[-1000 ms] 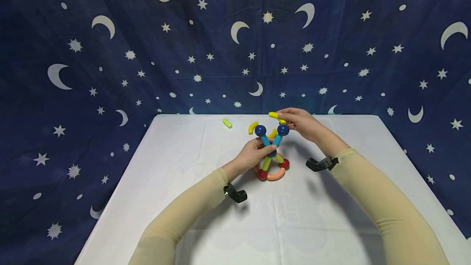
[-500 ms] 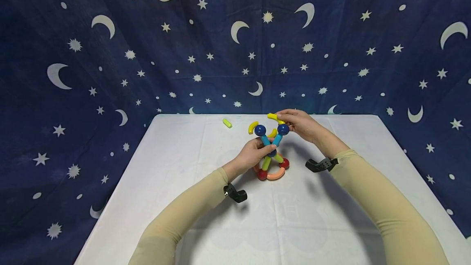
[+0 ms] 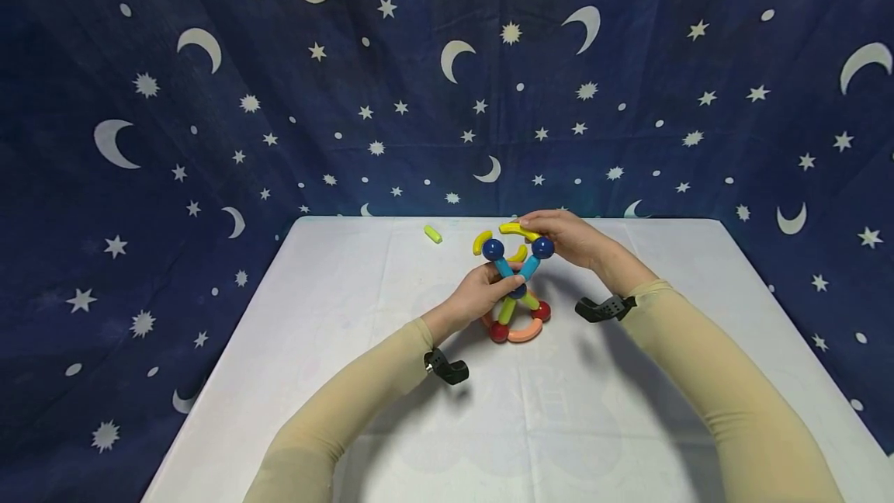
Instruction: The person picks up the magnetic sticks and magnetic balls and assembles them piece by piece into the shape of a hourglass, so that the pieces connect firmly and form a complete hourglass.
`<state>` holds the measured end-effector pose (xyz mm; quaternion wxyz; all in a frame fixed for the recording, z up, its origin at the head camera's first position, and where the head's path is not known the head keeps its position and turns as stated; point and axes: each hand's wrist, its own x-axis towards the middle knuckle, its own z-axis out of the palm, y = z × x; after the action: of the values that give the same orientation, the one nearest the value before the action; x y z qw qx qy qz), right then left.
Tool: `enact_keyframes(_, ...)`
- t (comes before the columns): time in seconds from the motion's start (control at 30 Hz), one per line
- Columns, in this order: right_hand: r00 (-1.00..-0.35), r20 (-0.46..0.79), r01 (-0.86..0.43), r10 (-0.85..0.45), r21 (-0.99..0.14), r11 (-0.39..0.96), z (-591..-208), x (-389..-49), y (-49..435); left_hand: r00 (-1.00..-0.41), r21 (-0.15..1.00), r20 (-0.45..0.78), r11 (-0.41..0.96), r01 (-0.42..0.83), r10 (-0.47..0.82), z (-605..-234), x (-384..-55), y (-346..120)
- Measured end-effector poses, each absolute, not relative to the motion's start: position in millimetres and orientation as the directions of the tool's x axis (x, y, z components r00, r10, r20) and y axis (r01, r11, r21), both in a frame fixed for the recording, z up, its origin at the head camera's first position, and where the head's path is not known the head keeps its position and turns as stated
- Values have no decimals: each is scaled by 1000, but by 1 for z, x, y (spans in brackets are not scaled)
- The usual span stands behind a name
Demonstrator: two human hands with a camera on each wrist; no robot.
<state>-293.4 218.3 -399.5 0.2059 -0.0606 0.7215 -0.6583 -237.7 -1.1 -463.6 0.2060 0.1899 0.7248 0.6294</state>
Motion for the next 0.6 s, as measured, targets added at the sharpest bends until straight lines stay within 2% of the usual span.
enact_keyframes(0.6, -870, -241, 175, -430, -966, 188, -398, -299, 216, -834, 992, -74, 122, -8, 547, -465, -240, -3)
